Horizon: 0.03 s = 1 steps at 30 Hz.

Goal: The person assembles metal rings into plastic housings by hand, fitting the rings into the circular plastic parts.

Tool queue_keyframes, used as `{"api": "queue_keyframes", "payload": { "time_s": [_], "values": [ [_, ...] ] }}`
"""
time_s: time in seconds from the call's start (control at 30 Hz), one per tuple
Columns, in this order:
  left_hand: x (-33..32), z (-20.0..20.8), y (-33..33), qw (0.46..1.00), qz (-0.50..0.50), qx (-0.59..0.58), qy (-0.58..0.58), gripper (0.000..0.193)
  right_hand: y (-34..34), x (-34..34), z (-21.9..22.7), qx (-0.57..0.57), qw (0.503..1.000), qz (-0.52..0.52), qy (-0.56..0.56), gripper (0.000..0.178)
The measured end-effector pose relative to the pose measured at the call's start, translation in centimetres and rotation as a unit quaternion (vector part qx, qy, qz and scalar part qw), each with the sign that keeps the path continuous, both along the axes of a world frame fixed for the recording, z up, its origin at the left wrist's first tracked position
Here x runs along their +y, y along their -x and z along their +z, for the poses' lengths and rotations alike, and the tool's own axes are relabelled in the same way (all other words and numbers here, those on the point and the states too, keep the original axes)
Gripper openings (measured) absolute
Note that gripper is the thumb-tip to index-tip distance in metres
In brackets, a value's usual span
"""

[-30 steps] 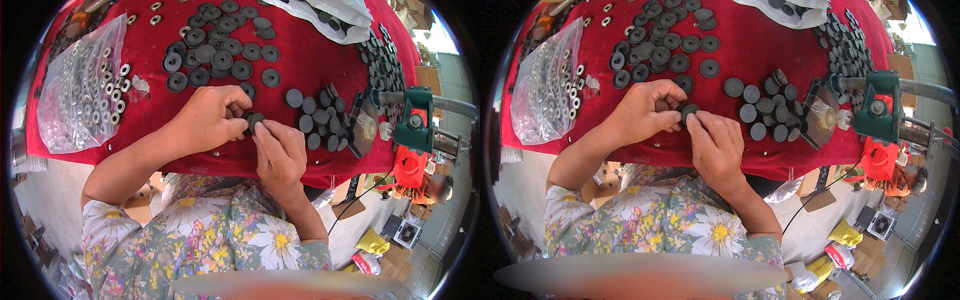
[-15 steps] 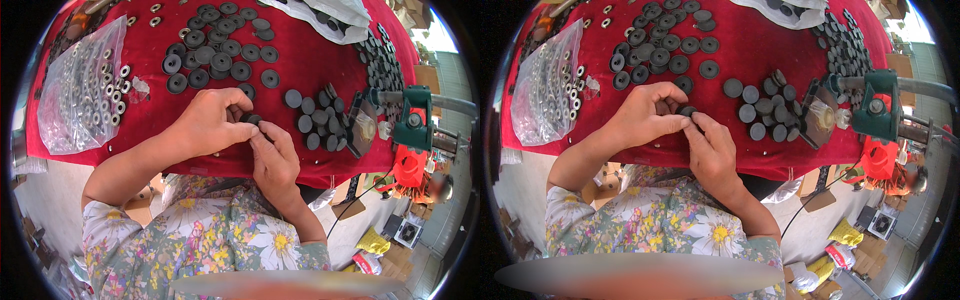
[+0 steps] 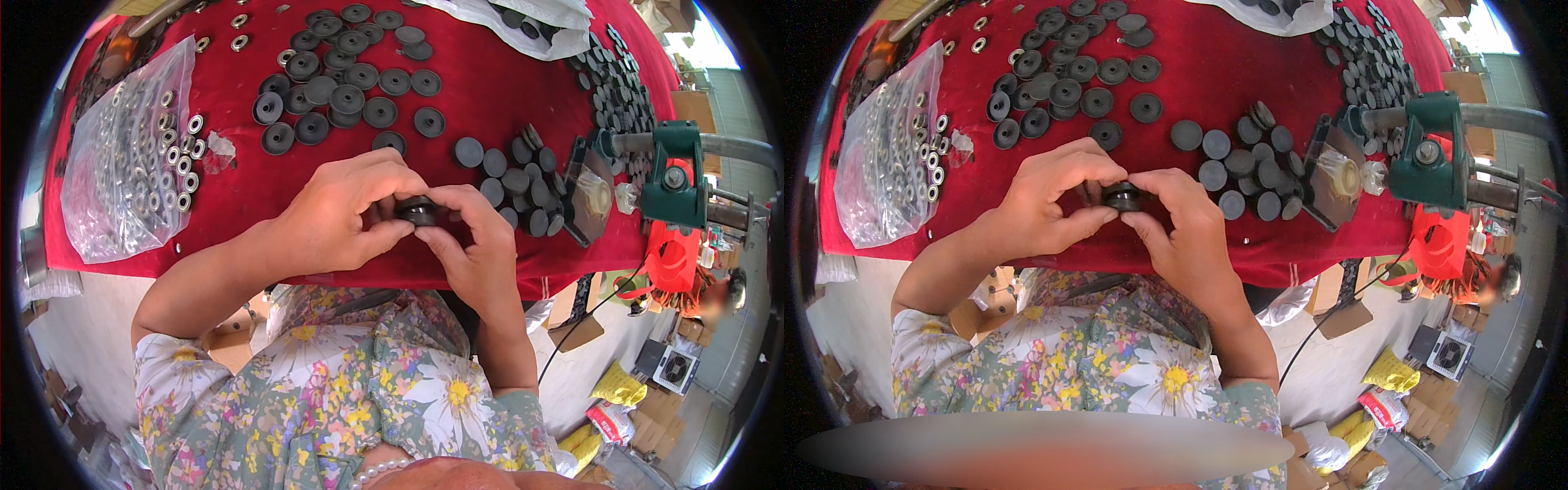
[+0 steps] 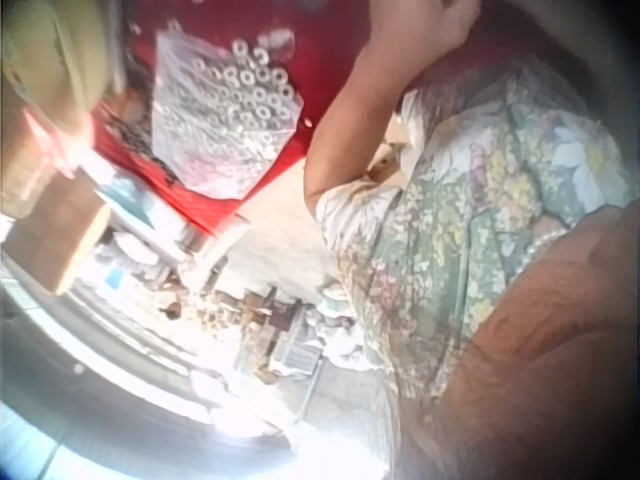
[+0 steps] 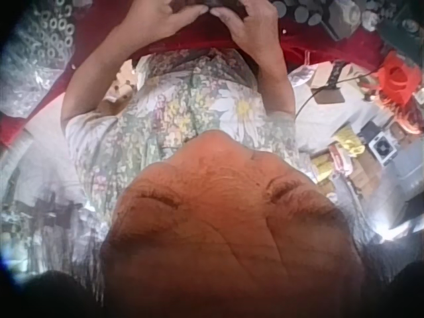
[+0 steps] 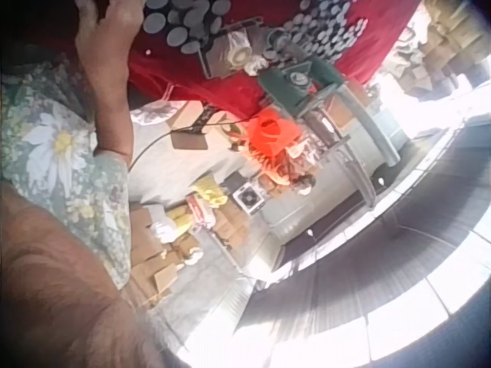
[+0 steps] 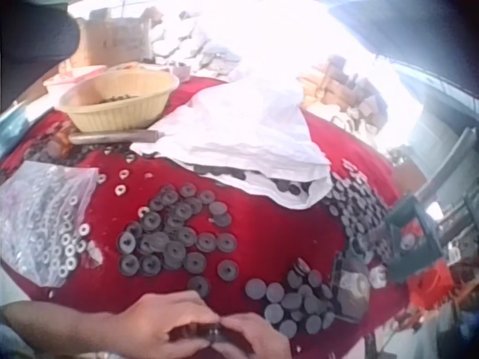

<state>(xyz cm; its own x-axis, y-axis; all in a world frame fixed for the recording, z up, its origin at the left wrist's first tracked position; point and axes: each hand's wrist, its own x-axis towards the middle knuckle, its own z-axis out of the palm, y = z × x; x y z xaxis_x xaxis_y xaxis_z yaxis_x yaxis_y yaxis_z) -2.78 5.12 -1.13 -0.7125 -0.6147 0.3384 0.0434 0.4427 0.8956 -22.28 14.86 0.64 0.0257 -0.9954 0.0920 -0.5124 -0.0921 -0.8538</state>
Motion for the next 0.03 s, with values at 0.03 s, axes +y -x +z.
{"api": "queue_keyframes", "payload": {
  "time_s": [0.03],
  "values": [
    [0.01, -0.19, 0.18, 0.998, -0.007, 0.046, 0.033, 0.041, 0.09, 0.33, 0.02, -0.010, 1.000, -0.006, 0.013, 0.049]
  ]
}}
